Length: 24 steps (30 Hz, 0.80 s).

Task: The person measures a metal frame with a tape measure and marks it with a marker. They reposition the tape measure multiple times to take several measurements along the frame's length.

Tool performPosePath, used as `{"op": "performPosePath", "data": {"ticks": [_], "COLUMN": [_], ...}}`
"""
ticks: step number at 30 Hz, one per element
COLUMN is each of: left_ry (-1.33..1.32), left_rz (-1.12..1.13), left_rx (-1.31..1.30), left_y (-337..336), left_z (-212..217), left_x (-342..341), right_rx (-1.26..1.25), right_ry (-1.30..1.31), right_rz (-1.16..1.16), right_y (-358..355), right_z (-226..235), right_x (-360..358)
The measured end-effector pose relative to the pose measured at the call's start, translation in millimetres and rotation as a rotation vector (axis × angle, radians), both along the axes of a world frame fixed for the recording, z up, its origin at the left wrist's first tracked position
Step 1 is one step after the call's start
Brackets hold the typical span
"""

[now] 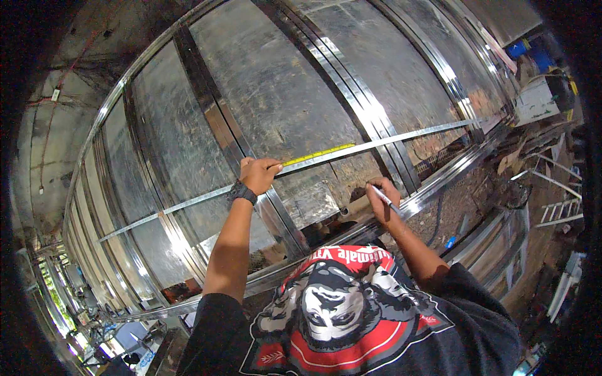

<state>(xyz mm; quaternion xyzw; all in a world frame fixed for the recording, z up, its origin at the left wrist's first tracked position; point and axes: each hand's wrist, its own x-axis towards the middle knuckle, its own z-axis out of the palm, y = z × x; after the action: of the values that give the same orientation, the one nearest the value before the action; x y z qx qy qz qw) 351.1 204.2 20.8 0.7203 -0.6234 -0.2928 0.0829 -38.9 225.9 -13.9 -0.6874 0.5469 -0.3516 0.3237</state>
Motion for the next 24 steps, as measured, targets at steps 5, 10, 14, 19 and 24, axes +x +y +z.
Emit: {"op": "performPosePath", "data": {"ticks": [5,10,14,19,24], "left_ry": [-0.010,-0.028,-0.065,-0.003,0.002], "left_rz": [0.010,-0.023,-0.025,-0.022,-0.055], "left_rx": [-0.022,-0.096,-0.142,-0.104,-0.116], "left_y": [2,1,2,0,-1], "left_z": [-4,-18,-23,-17,-22], "left_x": [3,8,10,7,11], "right_rx": [0.126,0.019,-0.038,-0.135,-0.219], "right_ry": [-0.029,-0.022,-0.004,0.089,0.075], "right_rz": [-0.014,-0.035,-0.044,-0.063,-0.163], "right_y": [28,33,39,39,40], "right_z": [2,-1,9,13,6], "right_x": [7,13,11,14,18]}}
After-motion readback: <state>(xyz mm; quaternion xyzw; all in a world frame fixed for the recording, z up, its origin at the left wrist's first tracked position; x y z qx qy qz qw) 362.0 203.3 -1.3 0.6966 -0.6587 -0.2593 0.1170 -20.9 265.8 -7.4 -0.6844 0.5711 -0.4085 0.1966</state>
